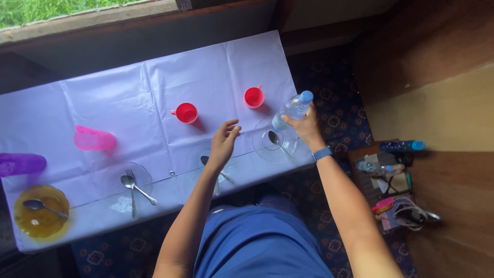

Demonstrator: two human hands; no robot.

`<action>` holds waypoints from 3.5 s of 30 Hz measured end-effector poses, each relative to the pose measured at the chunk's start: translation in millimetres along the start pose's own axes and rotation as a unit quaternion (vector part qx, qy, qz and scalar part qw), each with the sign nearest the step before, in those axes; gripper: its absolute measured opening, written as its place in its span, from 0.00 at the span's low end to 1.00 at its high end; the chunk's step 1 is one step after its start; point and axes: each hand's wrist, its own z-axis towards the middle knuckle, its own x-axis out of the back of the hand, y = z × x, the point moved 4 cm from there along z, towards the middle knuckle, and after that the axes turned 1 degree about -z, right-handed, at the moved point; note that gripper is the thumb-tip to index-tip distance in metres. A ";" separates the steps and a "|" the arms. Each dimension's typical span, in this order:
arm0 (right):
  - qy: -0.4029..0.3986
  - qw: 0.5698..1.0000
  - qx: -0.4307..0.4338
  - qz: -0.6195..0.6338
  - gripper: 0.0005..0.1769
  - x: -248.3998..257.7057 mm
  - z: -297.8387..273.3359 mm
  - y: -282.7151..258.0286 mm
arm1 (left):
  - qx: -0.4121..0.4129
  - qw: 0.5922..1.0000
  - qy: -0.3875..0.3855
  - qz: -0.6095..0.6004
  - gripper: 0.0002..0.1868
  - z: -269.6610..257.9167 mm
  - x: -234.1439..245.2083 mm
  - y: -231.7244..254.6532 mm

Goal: The person sets a dining table by placing colorful plastic cups, clear glass plates, spoons, forks, and water bottles onto a white tablecloth. They then wipe two small stools with a cloth.

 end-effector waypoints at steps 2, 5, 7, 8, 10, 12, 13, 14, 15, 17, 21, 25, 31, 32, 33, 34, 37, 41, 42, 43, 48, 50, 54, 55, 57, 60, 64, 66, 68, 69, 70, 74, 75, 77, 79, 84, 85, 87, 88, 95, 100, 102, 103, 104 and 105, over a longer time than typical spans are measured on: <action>0.001 0.998 0.028 -0.064 0.34 -3.5 22.3 7.6 | 0.009 0.999 0.035 -0.018 0.21 4.1 -3.2 0.5; -0.009 0.991 0.027 -0.132 0.34 -12.6 51.0 24.0 | 0.014 0.998 0.064 -0.026 0.21 7.3 -14.3 3.9; -0.018 0.989 0.034 -0.146 0.34 -18.7 66.9 35.5 | 0.014 0.996 0.088 -0.024 0.20 7.8 -19.5 6.2; -0.021 0.989 0.046 -0.141 0.34 -22.4 73.0 40.3 | 0.018 0.994 0.103 -0.018 0.20 6.8 -22.1 7.6; -0.025 0.990 0.061 -0.125 0.33 -28.8 83.1 50.3 | 0.027 0.991 0.131 -0.005 0.20 4.0 -27.9 9.7; -0.030 0.992 0.066 -0.102 0.33 -33.8 89.5 57.5 | 0.025 0.989 0.145 -0.003 0.20 3.5 -33.8 11.8; -0.031 0.992 0.063 -0.106 0.33 -35.6 91.9 59.9 | 0.024 0.988 0.151 -0.001 0.20 2.1 -36.4 12.7; -0.030 0.992 0.061 -0.110 0.33 -37.9 95.5 61.7 | 0.028 0.987 0.157 -0.001 0.20 1.6 -38.9 12.5; -0.028 0.991 0.058 -0.113 0.33 -39.4 97.7 62.8 | 0.032 0.986 0.164 -0.001 0.20 0.6 -41.8 12.4; -0.041 0.992 0.058 -0.109 0.33 -40.8 101.5 62.0 | 0.037 0.984 0.176 0.000 0.20 -1.5 -46.7 15.4; -0.064 0.988 0.095 -0.100 0.35 -43.5 103.9 59.4 | 0.036 0.979 0.198 0.002 0.20 -5.1 -53.6 19.6; -0.095 0.988 0.091 -0.087 0.40 -42.6 107.0 61.9 | 0.032 0.978 0.207 0.002 0.20 -8.3 -57.2 19.4; -0.007 0.967 0.197 -0.159 0.62 -22.4 77.6 61.6 | 0.056 0.973 0.209 -0.076 0.20 -13.3 -60.8 -13.8; 0.020 0.973 0.186 -0.135 0.61 -20.9 64.1 63.8 | 0.059 0.970 0.199 -0.125 0.22 -10.7 -63.2 -22.0; 0.046 0.977 0.176 -0.111 0.60 -19.7 47.4 65.1 | 0.062 0.964 0.189 -0.174 0.23 -8.8 -66.8 -29.9; 0.027 0.979 0.180 -0.090 0.56 -24.0 28.9 62.9 | 0.062 0.957 0.178 -0.221 0.25 -5.2 -67.7 -35.6; -0.056 0.952 0.299 -0.020 0.49 -41.0 -44.6 36.7 | 0.064 0.917 0.046 -0.390 0.28 -0.6 -98.2 -48.8; -0.113 0.857 0.501 -0.042 0.47 -45.3 -105.0 -10.7 | 0.068 0.880 -0.139 -0.448 0.29 -24.9 -162.3 -48.3; -0.110 0.832 0.542 -0.034 0.43 -42.2 -111.4 -20.0 | 0.063 0.887 -0.150 -0.432 0.29 -36.4 -164.2 -48.4; -0.077 0.834 0.540 -0.079 0.38 -37.2 -112.8 -26.5 | 0.058 0.893 -0.160 -0.417 0.29 -49.3 -165.4 -47.8; -0.011 0.925 0.351 -0.144 0.35 -24.0 -127.6 -67.6 | -0.040 0.985 -0.098 -0.134 0.31 -129.4 -118.7 -43.4; 0.041 0.928 0.359 -0.093 0.42 -25.6 -159.7 -97.4 | -0.093 0.989 -0.045 -0.103 0.27 -155.4 -95.4 -44.0; 0.070 0.930 0.356 0.065 0.47 -61.7 -259.0 -146.2 | 0.002 0.945 -0.031 -0.326 0.22 -210.0 -78.2 -47.0; 0.057 0.929 0.354 0.092 0.48 -74.2 -281.9 -156.8 | 0.054 0.922 -0.049 -0.381 0.23 -227.9 -79.1 -43.2; 0.023 0.924 0.352 0.146 0.49 -88.5 -321.9 -173.8 | 0.021 0.915 -0.124 -0.383 0.19 -277.3 -71.7 -31.4; -0.038 0.937 0.329 0.109 0.45 -89.7 -366.9 -182.1 | -0.056 0.918 -0.130 -0.371 0.15 -328.3 -59.7 -31.4; -0.135 0.940 0.295 0.108 0.32 -102.2 -407.0 -182.8 | -0.116 0.970 0.023 -0.211 0.10 -376.8 -42.7 -62.7; -0.211 0.945 0.239 0.071 0.24 -106.6 -428.1 -177.5 | -0.136 0.981 0.138 -0.005 0.10 -403.1 -28.9 -78.2; -0.269 0.918 0.291 0.014 0.20 -108.0 -450.2 -177.0 | -0.135 0.962 0.220 0.089 0.10 -434.6 -17.3 -91.9; -0.303 0.899 0.317 -0.012 0.18 -111.2 -460.7 -175.7 | -0.133 0.957 0.245 0.079 0.10 -449.9 -8.3 -97.5; -0.297 0.890 0.345 -0.032 0.16 -110.3 -477.0 -171.4 | -0.123 0.952 0.273 0.068 0.09 -476.5 -2.7 -106.7; -0.292 0.876 0.382 -0.048 0.14 -126.2 -521.2 -150.1 | -0.013 0.944 0.331 0.009 0.09 -566.1 35.0 -136.0; -0.298 0.878 0.371 -0.043 0.13 -131.0 -536.7 -144.8 | -0.006 0.932 0.362 0.030 0.09 -592.7 48.1 -143.8; -0.343 0.879 0.328 -0.035 0.13 -144.2 -563.6 -136.1 | 0.029 0.900 0.427 0.079 0.09 -638.1 72.4 -164.0; -0.386 0.869 0.309 -0.028 0.14 -163.9 -587.8 -138.3 | 0.012 0.853 0.503 0.135 0.08 -682.3 107.5 -185.0; -0.455 0.834 0.309 -0.034 0.14 -204.8 -646.4 -167.0 | 0.053 0.782 0.551 0.286 0.10 -764.7 205.7 -238.1; -0.458 0.834 0.302 -0.051 0.13 -212.1 -656.5 -172.6 | 0.077 0.771 0.540 0.329 0.13 -772.3 224.9 -246.5; -0.457 0.839 0.283 -0.085 0.13 -228.8 -674.2 -185.6 | 0.051 0.781 0.481 0.395 0.21 -771.7 260.8 -257.6; -0.452 0.846 0.268 -0.090 0.13 -239.0 -684.0 -192.7 | 0.036 0.785 0.447 0.427 0.25 -768.2 278.5 -262.5; -0.434 0.853 0.258 -0.128 0.13 -276.7 -736.4 -212.2 | -0.064 0.696 0.247 0.671 0.30 -716.4 335.7 -328.3; -0.420 0.866 0.224 -0.155 0.13 -285.7 -746.8 -216.0 | -0.006 0.742 0.143 0.655 0.04 -693.4 347.8 -393.7; -0.417 0.867 0.218 -0.162 0.12 -288.6 -749.5 -215.7 | -0.062 0.736 0.153 0.657 0.06 -691.3 344.9 -402.7; -0.419 0.868 0.208 -0.167 0.12 -290.4 -750.5 -214.6 | -0.090 0.731 0.159 0.657 0.08 -690.5 343.2 -404.4; -0.422 0.868 0.197 -0.170 0.13 -292.7 -752.9 -213.2 | -0.096 0.736 0.151 0.653 0.08 -690.2 341.2 -406.1; -0.426 0.868 0.187 -0.173 0.13 -294.6 -755.3 -211.4 | -0.103 0.740 0.142 0.650 0.08 -689.3 337.3 -405.1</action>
